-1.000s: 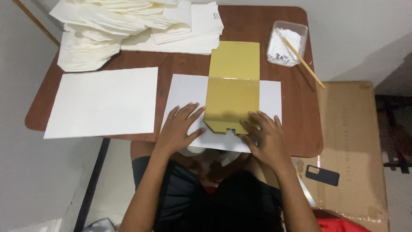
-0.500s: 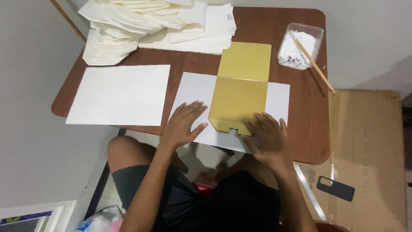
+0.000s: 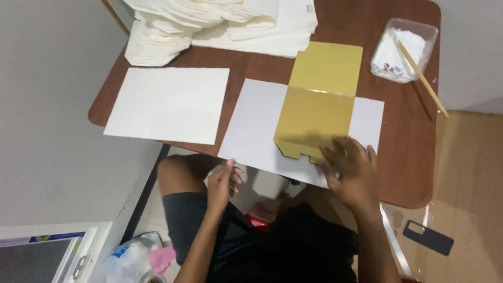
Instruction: Applying glue to paper edges and folding them to create a paper bag
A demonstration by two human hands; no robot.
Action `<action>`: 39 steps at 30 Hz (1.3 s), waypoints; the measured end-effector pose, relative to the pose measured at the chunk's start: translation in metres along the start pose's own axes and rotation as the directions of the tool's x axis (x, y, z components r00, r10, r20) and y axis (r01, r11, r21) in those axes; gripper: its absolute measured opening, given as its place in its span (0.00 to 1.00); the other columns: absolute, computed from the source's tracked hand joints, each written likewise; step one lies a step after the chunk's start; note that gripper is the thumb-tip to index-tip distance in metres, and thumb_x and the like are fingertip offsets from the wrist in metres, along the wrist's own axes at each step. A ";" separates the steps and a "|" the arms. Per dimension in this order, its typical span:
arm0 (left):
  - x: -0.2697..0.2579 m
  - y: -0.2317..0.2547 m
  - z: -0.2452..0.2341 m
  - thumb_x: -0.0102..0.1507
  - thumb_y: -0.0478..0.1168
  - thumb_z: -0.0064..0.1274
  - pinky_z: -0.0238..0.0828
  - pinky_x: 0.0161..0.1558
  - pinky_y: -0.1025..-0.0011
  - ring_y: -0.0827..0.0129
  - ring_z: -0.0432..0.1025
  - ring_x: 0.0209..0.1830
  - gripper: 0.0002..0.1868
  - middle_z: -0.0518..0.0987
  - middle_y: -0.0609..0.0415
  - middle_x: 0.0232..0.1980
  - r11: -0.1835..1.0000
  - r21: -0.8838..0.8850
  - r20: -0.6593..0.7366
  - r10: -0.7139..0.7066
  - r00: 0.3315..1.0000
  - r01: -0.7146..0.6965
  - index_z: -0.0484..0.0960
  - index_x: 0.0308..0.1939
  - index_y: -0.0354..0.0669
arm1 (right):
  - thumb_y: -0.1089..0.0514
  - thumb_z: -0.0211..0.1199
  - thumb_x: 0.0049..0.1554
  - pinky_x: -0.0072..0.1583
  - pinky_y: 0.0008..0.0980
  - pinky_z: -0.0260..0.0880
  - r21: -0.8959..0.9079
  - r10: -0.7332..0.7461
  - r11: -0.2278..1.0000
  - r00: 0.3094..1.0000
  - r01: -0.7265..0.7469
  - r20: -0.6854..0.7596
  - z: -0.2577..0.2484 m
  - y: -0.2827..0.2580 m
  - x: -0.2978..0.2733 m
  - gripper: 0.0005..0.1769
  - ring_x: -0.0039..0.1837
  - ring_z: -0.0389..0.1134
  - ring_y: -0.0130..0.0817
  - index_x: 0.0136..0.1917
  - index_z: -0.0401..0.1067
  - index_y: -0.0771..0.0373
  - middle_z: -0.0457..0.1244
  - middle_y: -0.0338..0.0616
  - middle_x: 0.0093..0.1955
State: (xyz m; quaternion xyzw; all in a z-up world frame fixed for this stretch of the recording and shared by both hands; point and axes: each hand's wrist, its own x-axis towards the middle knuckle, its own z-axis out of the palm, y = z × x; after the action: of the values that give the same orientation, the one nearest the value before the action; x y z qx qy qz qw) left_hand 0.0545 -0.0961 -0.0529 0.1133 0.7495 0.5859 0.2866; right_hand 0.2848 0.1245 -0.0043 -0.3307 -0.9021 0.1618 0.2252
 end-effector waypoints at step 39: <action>0.030 0.080 0.099 0.59 0.39 0.67 0.73 0.49 0.58 0.55 0.70 0.39 0.13 0.76 0.52 0.37 -0.029 -0.162 0.776 0.614 -0.145 -0.986 0.82 0.24 0.38 | 0.48 0.57 0.63 0.76 0.57 0.43 0.109 0.010 0.994 1.000 -0.013 0.027 -0.012 -0.003 0.014 0.21 0.76 0.59 0.37 0.69 0.71 0.47 0.61 0.39 0.73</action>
State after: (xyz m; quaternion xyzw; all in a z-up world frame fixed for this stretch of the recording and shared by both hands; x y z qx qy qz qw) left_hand 0.0730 0.0223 -0.0011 0.8520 0.4246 0.3060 0.0172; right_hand 0.2802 0.1332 0.0109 -0.3209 -0.8929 0.2163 0.2300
